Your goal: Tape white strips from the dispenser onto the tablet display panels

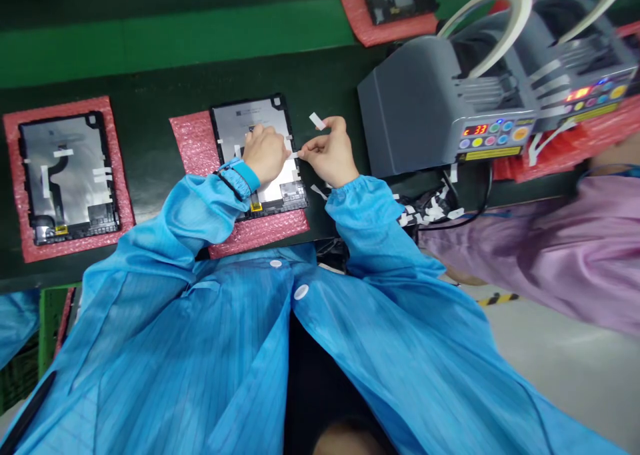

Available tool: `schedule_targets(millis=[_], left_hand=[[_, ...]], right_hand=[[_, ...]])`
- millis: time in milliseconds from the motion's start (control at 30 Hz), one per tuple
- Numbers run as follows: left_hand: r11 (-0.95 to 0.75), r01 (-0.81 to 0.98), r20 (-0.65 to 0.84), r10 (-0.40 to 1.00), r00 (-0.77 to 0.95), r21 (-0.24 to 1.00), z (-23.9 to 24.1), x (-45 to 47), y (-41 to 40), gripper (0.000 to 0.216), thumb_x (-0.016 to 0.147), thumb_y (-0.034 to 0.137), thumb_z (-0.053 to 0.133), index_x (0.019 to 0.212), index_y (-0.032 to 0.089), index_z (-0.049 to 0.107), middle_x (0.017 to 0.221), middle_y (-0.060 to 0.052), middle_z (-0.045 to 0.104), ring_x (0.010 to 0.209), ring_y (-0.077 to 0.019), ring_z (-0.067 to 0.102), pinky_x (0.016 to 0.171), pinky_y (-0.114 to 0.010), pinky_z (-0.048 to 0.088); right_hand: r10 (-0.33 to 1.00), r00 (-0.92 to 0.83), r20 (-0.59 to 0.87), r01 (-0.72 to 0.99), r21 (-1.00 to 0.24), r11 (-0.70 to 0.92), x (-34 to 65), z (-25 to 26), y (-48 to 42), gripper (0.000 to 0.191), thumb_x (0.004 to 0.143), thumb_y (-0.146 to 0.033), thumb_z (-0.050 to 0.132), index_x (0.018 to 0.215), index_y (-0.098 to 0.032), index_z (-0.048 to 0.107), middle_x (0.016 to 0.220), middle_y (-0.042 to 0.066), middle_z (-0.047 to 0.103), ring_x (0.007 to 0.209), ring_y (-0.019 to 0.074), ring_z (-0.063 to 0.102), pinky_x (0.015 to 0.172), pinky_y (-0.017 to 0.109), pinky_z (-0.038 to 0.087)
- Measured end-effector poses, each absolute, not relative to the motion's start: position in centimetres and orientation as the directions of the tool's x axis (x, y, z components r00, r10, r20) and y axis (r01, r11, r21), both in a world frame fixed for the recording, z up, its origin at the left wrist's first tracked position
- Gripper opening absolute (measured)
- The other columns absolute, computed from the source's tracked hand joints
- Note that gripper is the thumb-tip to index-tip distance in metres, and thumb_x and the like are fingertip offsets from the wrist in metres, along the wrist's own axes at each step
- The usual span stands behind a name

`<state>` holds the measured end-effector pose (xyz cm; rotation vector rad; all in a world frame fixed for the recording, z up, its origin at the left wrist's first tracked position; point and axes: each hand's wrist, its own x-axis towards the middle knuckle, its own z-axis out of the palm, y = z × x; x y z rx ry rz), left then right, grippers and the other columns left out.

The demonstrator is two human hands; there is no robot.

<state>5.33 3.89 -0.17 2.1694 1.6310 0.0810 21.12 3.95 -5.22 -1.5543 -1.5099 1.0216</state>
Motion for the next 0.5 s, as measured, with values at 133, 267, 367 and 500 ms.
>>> schedule_targets(millis=[133,267,367,500], left_hand=[[-0.229,0.908,-0.206,0.927,0.314,0.352,-0.2,5.3,3.9,0.023,0.096,0.028,0.051,0.093,0.012,0.068,0.113,-0.016,0.063,0.125,-0.0355,0.047,0.105,-0.048,0.038],[-0.245,0.905,-0.193,0.926,0.325,0.347,-0.3,5.4,3.8,0.021,0.096,0.027,0.052,0.093,0.012,0.067,0.113,-0.016,0.063,0.125,-0.0355,0.046,0.105,-0.047,0.037],[-0.241,0.902,-0.187,0.928,0.322,0.357,-0.4,5.4,3.6,0.019,0.094,0.028,0.056,0.095,0.012,0.066,0.113,-0.015,0.062,0.126,-0.0365,0.044,0.107,-0.048,0.034],[-0.211,0.904,-0.145,0.948,0.281,0.371,-0.6,4.9,3.5,0.020,0.089,0.033,0.064,0.097,0.015,0.065,0.115,-0.014,0.061,0.126,-0.0368,0.045,0.106,-0.049,0.035]], right_hand=[[0.992,0.015,-0.122,0.472,-0.874,-0.114,20.6,-3.5,3.7,0.050,0.066,-0.005,0.067,0.098,-0.025,0.033,0.060,-0.009,0.060,0.056,0.0128,0.058,0.065,0.031,0.051],[0.993,-0.032,-0.115,0.514,-0.854,-0.083,20.5,-3.2,4.0,0.047,0.068,-0.012,0.070,0.096,-0.026,0.035,0.062,-0.008,0.061,0.058,0.0146,0.059,0.067,0.032,0.051],[0.994,-0.053,-0.099,0.569,-0.821,-0.052,21.1,-4.1,4.5,0.046,0.071,-0.025,0.074,0.099,-0.025,0.038,0.064,-0.006,0.061,0.062,0.0164,0.061,0.071,0.034,0.052],[0.998,-0.066,0.003,0.626,-0.779,0.043,23.0,-5.0,4.9,0.052,0.069,-0.046,0.079,0.100,-0.022,0.045,0.074,-0.003,0.057,0.075,0.0178,0.061,0.078,0.037,0.051]])
